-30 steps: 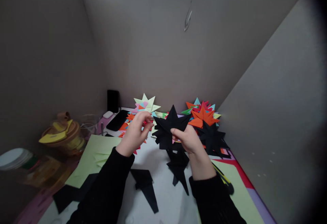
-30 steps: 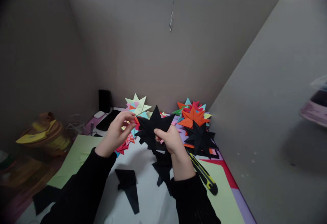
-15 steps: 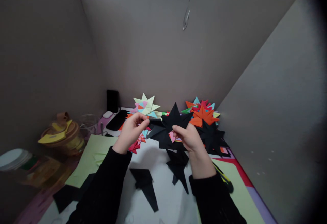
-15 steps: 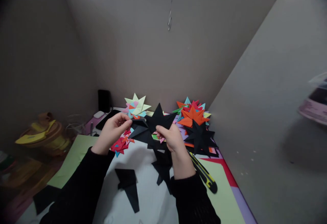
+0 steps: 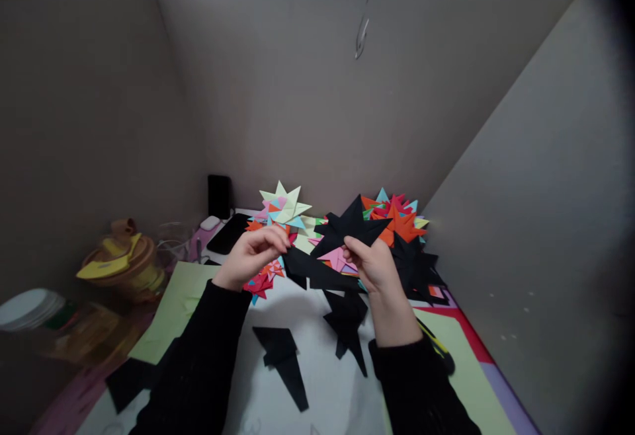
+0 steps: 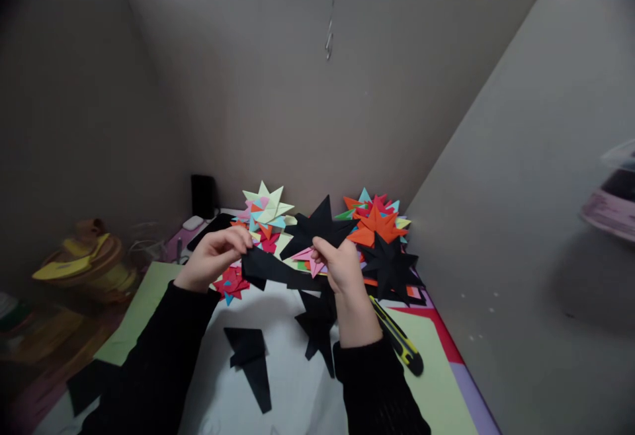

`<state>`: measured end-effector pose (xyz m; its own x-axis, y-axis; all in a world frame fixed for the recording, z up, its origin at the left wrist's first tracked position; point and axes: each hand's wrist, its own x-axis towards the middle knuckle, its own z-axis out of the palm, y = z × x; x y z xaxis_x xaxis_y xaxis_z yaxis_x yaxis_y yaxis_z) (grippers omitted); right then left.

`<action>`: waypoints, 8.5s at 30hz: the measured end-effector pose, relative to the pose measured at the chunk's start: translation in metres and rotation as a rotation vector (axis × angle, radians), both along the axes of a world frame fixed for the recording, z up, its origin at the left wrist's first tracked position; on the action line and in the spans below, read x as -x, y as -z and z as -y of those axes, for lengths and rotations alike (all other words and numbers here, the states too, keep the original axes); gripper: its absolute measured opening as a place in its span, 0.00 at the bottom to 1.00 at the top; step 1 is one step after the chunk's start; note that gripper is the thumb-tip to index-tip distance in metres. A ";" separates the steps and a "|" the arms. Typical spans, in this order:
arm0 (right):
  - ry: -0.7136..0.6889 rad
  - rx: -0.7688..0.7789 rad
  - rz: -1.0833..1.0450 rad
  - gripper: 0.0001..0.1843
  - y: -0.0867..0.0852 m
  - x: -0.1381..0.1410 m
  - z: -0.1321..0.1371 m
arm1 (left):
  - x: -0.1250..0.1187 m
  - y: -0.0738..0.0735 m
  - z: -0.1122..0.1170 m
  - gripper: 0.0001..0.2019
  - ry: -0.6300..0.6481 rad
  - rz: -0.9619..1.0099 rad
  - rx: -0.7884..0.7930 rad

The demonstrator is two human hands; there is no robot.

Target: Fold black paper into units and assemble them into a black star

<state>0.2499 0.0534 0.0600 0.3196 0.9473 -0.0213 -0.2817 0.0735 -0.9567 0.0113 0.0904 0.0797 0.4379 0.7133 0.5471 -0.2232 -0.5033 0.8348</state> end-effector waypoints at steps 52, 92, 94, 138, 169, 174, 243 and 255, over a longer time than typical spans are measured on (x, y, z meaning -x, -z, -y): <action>-0.298 -0.015 0.420 0.04 -0.007 0.023 0.010 | -0.043 0.005 0.011 0.12 -0.500 -0.027 0.402; -0.479 -0.071 0.439 0.11 0.003 0.011 0.008 | -0.036 0.015 0.005 0.06 -0.425 -0.233 0.203; -0.475 -0.075 0.437 0.10 0.004 0.012 0.007 | -0.037 0.017 0.004 0.06 -0.433 -0.224 0.212; -0.338 -0.060 0.283 0.18 0.018 0.015 -0.003 | -0.063 0.028 0.008 0.16 -0.299 0.258 0.638; -0.176 -0.152 0.184 0.23 0.024 0.028 -0.007 | -0.047 0.018 0.003 0.14 -0.424 0.133 0.482; -0.195 -0.176 0.197 0.23 0.026 0.028 -0.007 | -0.052 0.023 0.003 0.13 -0.431 0.141 0.497; -0.143 -0.204 0.474 0.13 0.006 0.014 0.004 | -0.017 0.007 0.003 0.05 -0.316 -0.613 -0.384; -0.170 -0.185 0.505 0.13 0.004 0.017 0.006 | -0.030 0.012 0.005 0.06 -0.501 -0.298 -0.202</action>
